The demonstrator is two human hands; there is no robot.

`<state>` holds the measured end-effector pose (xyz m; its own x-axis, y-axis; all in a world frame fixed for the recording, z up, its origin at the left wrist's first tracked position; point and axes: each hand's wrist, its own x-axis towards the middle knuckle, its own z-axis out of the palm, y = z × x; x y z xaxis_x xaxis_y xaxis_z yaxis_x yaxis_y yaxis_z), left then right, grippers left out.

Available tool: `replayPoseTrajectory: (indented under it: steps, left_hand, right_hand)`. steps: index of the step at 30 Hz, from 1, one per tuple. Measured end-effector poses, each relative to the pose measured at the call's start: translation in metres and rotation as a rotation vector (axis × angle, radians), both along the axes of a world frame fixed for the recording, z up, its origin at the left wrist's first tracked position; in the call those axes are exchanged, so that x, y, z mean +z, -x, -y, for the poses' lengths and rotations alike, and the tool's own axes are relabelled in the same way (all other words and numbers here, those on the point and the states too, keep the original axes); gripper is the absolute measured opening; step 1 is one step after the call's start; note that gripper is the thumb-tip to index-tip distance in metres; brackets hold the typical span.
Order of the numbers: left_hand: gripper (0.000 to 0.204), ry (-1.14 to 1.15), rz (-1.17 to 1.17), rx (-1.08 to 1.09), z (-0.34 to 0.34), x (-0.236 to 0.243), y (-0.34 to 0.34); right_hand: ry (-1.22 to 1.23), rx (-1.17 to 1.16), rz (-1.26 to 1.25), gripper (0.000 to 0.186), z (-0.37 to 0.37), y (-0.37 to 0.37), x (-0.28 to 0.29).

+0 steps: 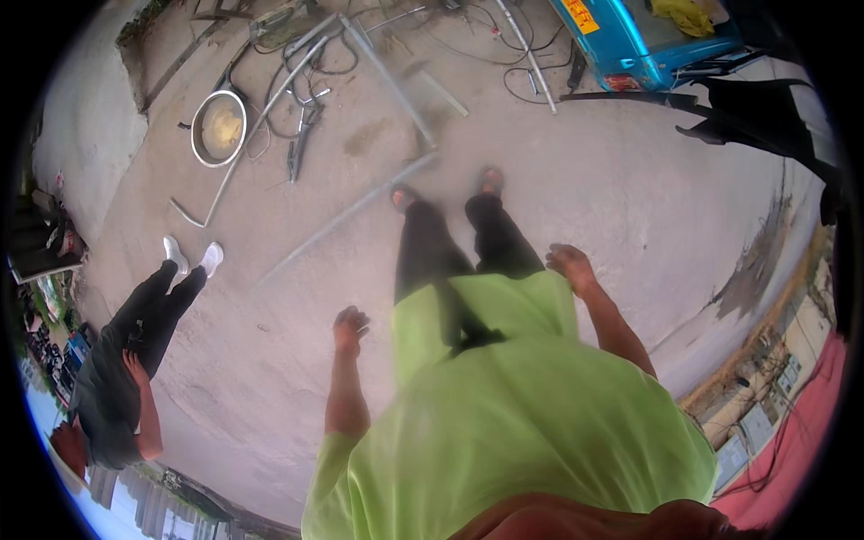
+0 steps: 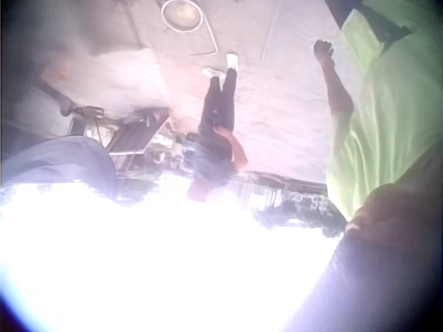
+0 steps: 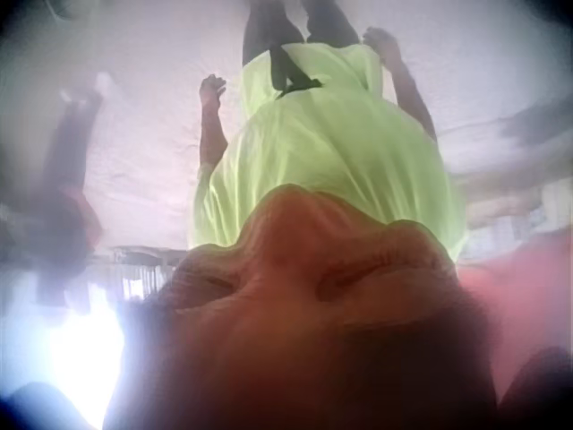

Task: The person uses a power drill to create holes in metal pipes and then drills into the side of a blue electric tricycle to attach a metal frame.

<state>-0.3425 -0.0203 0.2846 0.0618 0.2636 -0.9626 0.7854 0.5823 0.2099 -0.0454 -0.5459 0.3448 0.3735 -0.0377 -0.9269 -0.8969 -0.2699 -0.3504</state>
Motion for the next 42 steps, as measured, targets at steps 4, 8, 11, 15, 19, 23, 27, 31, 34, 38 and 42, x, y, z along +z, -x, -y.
replayPoseTrajectory:
  steps: [4, 8, 11, 15, 19, 23, 27, 31, 34, 38, 42]
  left_hand:
    - [0.044, -0.017, 0.051, -0.006, -0.006, -0.007, 0.003]
    - [0.046, -0.092, 0.098, 0.062, 0.01, -0.011, 0.003]
    - [0.047, -0.131, -0.022, 0.058, 0.041, -0.016, 0.011]
    - [0.053, 0.007, -0.066, 0.047, 0.114, -0.003, 0.032]
    - [0.047, 0.054, -0.051, 0.006, 0.187, 0.02, 0.012]
    - [0.04, 0.01, 0.054, -0.119, 0.232, -0.027, -0.092]
    - [0.045, 0.024, -0.01, -0.072, 0.23, 0.014, -0.083]
    - [0.043, -0.039, 0.047, -0.099, 0.214, 0.019, -0.092]
    - [0.043, -0.037, 0.07, -0.201, 0.202, -0.006, -0.101]
    - [0.045, -0.038, 0.076, -0.393, 0.183, -0.02, -0.088]
    - [0.045, 0.094, 0.135, -0.311, 0.191, -0.059, -0.145]
  right_hand:
    - [0.053, 0.064, -0.016, 0.042, -0.017, -0.014, 0.005]
    - [-0.015, 0.183, -0.01, 0.04, -0.022, -0.05, -0.013]
    - [-0.094, 0.198, 0.0, 0.037, -0.005, -0.078, -0.048]
    - [-0.061, 0.297, 0.081, 0.035, 0.035, -0.1, -0.046]
    - [-0.006, 0.308, 0.104, 0.04, 0.053, -0.153, 0.018]
    - [0.054, 0.158, 0.497, 0.042, 0.108, -0.293, 0.062]
    - [0.186, -0.206, 0.516, 0.061, 0.196, -0.316, 0.086]
    - [0.323, -0.317, 1.101, 0.078, 0.264, -0.402, 0.138]
    - [0.083, -0.21, 1.235, 0.056, 0.283, -0.443, 0.164]
    - [0.014, -0.321, 1.385, 0.022, 0.264, -0.455, 0.17]
    - [0.129, -0.415, 1.474, 0.015, 0.241, -0.445, 0.182]
